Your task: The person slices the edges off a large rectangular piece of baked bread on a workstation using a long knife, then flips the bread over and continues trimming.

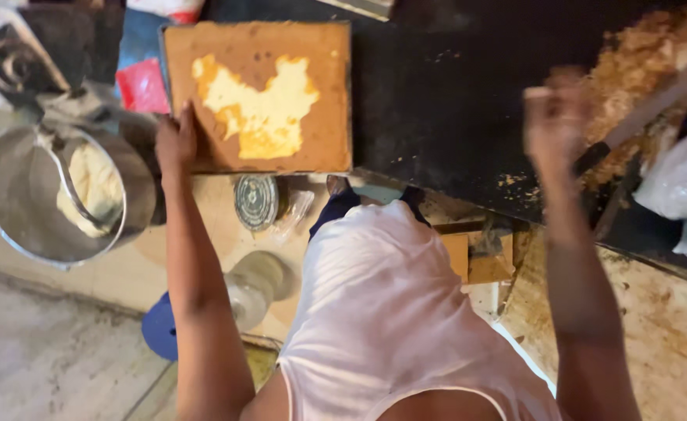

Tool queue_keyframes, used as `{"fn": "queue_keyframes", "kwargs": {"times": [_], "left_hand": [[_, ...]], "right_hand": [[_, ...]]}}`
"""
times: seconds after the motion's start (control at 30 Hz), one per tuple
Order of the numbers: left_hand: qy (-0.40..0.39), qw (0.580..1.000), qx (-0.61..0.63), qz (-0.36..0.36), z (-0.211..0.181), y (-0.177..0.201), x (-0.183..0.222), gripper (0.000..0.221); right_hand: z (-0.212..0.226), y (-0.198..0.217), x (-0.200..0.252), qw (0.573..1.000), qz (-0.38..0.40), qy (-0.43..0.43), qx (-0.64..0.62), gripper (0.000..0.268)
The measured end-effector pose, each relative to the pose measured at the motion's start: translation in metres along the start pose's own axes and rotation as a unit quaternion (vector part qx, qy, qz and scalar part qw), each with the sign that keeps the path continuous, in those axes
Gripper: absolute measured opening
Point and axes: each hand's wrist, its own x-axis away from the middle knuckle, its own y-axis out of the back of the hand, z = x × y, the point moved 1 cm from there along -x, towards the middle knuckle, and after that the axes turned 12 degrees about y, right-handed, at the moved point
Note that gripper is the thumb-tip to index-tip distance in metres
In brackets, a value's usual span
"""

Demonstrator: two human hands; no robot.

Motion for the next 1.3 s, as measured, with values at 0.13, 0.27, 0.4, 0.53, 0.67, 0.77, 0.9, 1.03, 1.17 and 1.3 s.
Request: {"fn": "queue_keyframes", "kwargs": {"times": [0.13,0.27,0.4,0.53,0.67,0.77,0.9,1.03,1.17,1.3], "left_hand": [[-0.055,0.981,0.170,0.072,0.001,0.002,-0.002,0.068],[-0.003,0.982,0.136,0.133,0.007,0.000,0.023,0.067],[0.017,0.949,0.257,0.184,0.021,-0.018,0.069,0.073],[0.240,0.949,0.142,0.146,0.007,-0.020,0.100,0.088],[0.142,0.963,0.181,0.139,-0.014,-0.009,0.126,0.096],[0.122,0.961,0.157,0.189,-0.038,-0.028,0.146,0.094],[0.034,0.945,0.187,0.265,-0.062,-0.063,0.163,0.091],[0.061,0.946,0.152,0.280,-0.092,-0.106,0.166,0.086],[-0.012,0.930,0.187,0.316,-0.125,-0.137,0.166,0.087],[-0.074,0.953,0.158,0.248,-0.154,-0.174,0.178,0.080]], "right_hand": [[0.134,-0.135,0.009,0.937,0.174,0.054,-0.298,0.054],[0.179,-0.210,-0.001,0.962,0.154,0.181,-0.134,0.056],[0.163,-0.232,-0.001,0.969,0.120,0.208,-0.054,0.040],[0.140,-0.236,0.014,0.968,0.047,0.222,-0.107,0.029],[0.136,-0.211,0.035,0.977,0.059,0.181,-0.099,0.032],[0.118,-0.153,0.055,0.991,0.094,0.071,-0.066,0.036],[0.088,-0.079,0.075,0.994,0.083,-0.034,-0.062,0.031],[0.001,0.008,0.082,0.989,-0.139,0.042,0.032,0.026],[-0.121,0.069,0.100,0.941,-0.227,0.032,0.248,0.043],[-0.194,0.082,0.133,0.958,-0.065,-0.132,0.247,0.071]]}}
